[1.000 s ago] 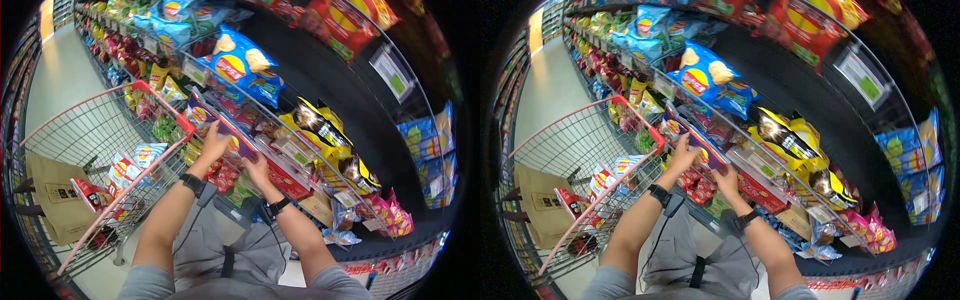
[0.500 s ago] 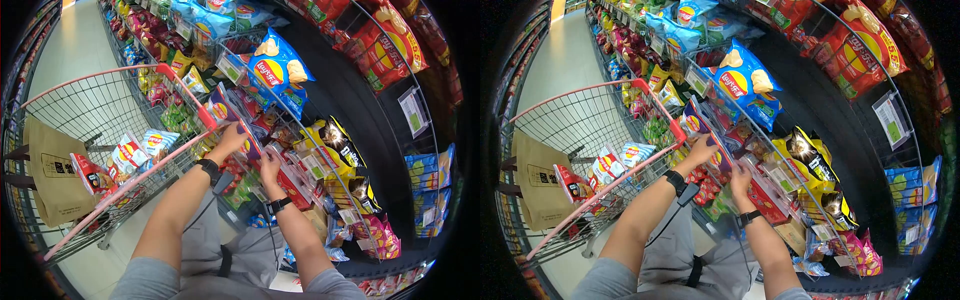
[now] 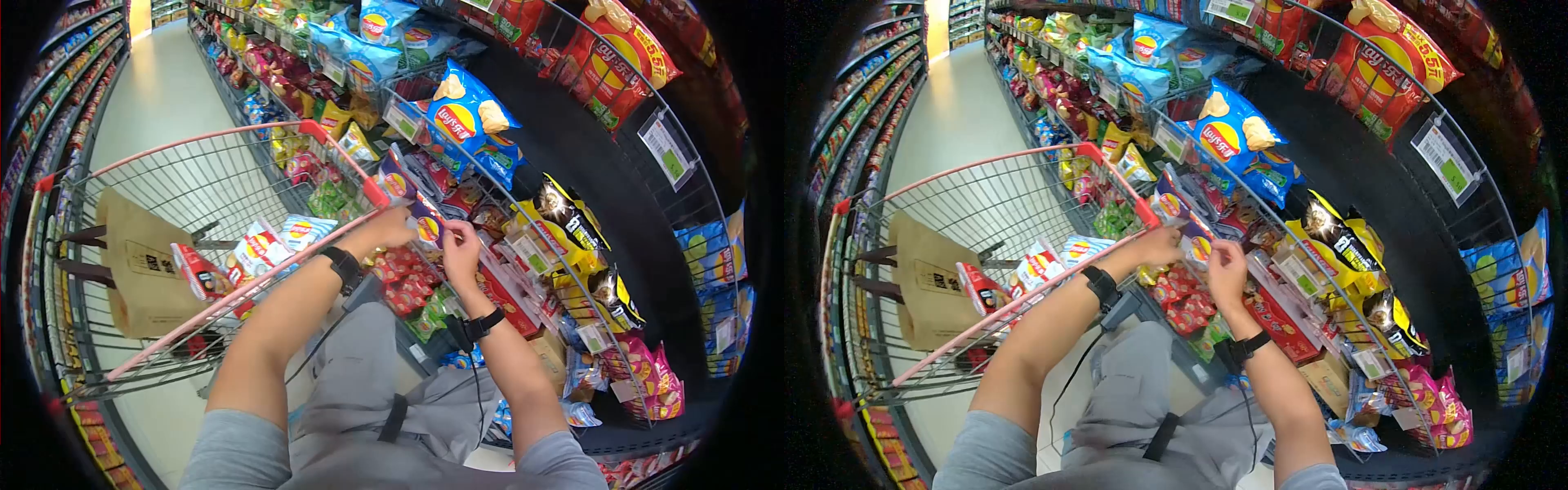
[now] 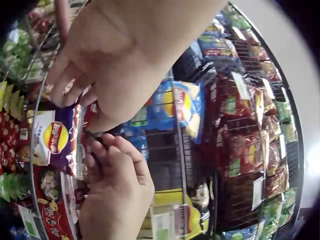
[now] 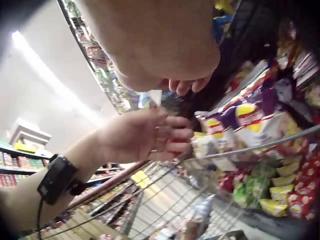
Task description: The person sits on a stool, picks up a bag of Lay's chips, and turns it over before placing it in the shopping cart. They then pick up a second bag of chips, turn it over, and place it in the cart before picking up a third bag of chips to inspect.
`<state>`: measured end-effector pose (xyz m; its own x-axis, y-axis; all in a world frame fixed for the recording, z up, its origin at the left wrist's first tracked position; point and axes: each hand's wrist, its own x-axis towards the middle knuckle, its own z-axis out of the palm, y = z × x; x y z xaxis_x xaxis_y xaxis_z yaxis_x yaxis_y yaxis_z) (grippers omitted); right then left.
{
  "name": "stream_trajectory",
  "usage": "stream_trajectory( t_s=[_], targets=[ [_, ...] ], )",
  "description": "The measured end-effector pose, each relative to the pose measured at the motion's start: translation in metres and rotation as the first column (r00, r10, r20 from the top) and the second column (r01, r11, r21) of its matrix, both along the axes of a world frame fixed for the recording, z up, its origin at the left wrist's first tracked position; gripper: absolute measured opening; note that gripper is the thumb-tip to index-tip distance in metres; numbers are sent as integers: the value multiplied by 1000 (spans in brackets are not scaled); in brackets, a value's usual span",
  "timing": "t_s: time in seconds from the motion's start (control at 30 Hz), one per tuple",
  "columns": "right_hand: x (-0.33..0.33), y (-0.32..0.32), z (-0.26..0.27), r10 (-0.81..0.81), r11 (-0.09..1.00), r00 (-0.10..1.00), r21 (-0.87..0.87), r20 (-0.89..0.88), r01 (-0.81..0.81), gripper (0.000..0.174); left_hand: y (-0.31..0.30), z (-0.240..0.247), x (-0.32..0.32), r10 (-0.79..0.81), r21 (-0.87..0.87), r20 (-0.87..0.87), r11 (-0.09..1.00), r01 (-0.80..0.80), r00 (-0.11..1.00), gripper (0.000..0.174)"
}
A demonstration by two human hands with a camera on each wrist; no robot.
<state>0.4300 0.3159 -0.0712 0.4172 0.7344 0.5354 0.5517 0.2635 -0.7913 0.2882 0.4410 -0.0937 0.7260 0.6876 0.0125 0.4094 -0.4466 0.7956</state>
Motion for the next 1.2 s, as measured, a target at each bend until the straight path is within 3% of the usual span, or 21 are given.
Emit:
stream_trajectory(
  t_s=[0.03,0.1,0.13,0.17,0.2,0.23,0.3,0.43,0.5,0.57,0.6,0.63,0.7,0.77,0.8,0.9,0.93,1.0,1.07,1.17,1.2],
  targets=[
    [-13,5,1,126,991,988,-23,-88,-128,7,-3,27,-14,-28,-58,-52,998,25,998,44],
    [-55,11,24,295,954,952,-23,-80,-298,8,7,55,-44,-57,80,-86,995,64,995,36],
    [-77,15,41,344,937,935,-29,-84,-347,8,18,72,-65,-161,40,-96,985,166,982,34],
    [-98,20,60,394,916,915,-37,-87,-399,8,23,95,-91,-159,89,-191,980,178,969,35],
    [-120,27,79,466,875,865,-43,-187,-481,9,34,104,-115,-94,-79,-156,993,83,983,40],
    [-142,35,99,530,826,799,-38,-284,-562,9,4,160,-151,-37,-88,-198,996,19,980,42],
    [-191,50,133,611,702,681,-122,-403,-702,13,25,176,-210,113,-75,-255,988,-136,960,42],
    [-291,94,151,489,470,397,-149,-776,-870,13,50,171,-337,412,-209,-342,843,-495,845,60],
    [-336,124,140,323,372,248,-119,-913,-920,6,54,144,-390,525,-335,-382,688,-643,761,59],
    [-375,147,124,166,303,142,-87,-976,-949,5,44,113,-421,621,-285,-458,575,-767,636,56],
    [-391,160,109,119,264,125,-90,-985,-960,7,55,76,-446,600,-290,-506,559,-777,620,53],
    [-406,170,93,75,242,139,-117,-987,-963,10,66,49,-472,578,-288,-550,546,-786,603,51],
    [-429,184,61,-15,208,171,-170,-985,-963,16,39,56,-469,579,-189,-646,510,-839,498,46],
    [-441,191,32,-123,163,225,-243,-967,-956,27,54,14,-493,480,-221,-698,561,-798,531,40],
    [-449,191,15,-187,128,252,-278,-950,-952,33,53,6,-500,279,-128,-789,798,-590,548,34],
    [-453,187,-23,-196,55,397,-415,-897,-908,47,44,-29,-499,433,-356,-646,557,-751,628,24],
    [-451,187,-31,-182,24,426,-437,-886,-899,54,48,-33,-496,449,-360,-650,528,-769,613,23],
    [-448,190,-44,-139,-17,505,-508,-852,-861,53,51,-39,-482,475,-379,-650,473,-795,593,21],
    [-447,189,-56,-88,-50,587,-585,-804,-809,56,47,-41,-469,494,-344,-639,502,-794,589,20],
    [-441,186,-50,209,-101,660,-687,-722,-720,58,63,-61,-469,562,-399,-547,477,-783,621,16],
    [-443,187,-51,213,-84,662,-688,-719,-721,54,67,-57,-467,587,-436,-503,461,-773,634,15]
  ],
)
